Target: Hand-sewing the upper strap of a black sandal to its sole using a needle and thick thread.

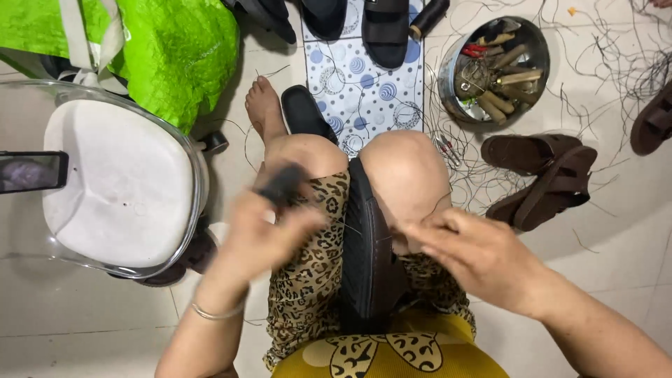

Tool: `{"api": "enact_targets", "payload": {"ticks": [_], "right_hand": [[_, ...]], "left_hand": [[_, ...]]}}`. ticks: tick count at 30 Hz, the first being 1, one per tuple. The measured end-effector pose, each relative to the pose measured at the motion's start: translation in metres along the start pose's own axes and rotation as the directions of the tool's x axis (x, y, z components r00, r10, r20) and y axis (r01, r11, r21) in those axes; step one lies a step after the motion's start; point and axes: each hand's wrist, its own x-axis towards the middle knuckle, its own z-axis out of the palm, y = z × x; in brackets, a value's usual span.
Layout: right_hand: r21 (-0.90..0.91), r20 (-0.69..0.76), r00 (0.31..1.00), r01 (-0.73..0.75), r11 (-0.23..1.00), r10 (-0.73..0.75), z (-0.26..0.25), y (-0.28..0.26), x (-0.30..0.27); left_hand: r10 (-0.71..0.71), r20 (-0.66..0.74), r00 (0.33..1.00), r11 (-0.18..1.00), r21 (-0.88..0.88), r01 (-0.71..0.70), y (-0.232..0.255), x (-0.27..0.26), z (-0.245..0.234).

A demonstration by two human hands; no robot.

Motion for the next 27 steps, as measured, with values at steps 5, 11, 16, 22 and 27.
{"api": "enact_targets", "payload": {"ticks": [5, 11, 16, 22, 27], "right_hand": [[0.004, 0.082, 0.996, -0.044, 0.999, 0.044, -0.013, -0.026, 0.025], [-0.082, 0.125, 0.992, -0.006, 0.997, 0.016, -0.021, -0.033, 0.033], [-0.287, 0.149, 0.989, 0.046, 0.957, -0.003, -0.025, -0.053, 0.05], [-0.207, 0.145, 0.989, -0.012, 0.978, 0.042, -0.01, -0.053, 0.069], [-0.037, 0.115, 0.986, -0.119, 0.992, 0.122, -0.004, -0.035, 0.051]], "left_hand": [[-0.082, 0.658, 0.749, 0.99, 0.143, -0.017, 0.018, -0.007, 0.021], [-0.013, 0.623, 0.782, 0.983, 0.149, -0.103, 0.008, -0.012, 0.025], [0.126, 0.513, 0.849, 0.966, 0.132, -0.222, -0.003, -0.017, 0.034], [0.2, 0.38, 0.903, 0.951, 0.148, -0.272, -0.004, -0.025, 0.037], [-0.057, 0.508, 0.859, 0.968, -0.183, 0.172, 0.007, -0.029, 0.005]]}}
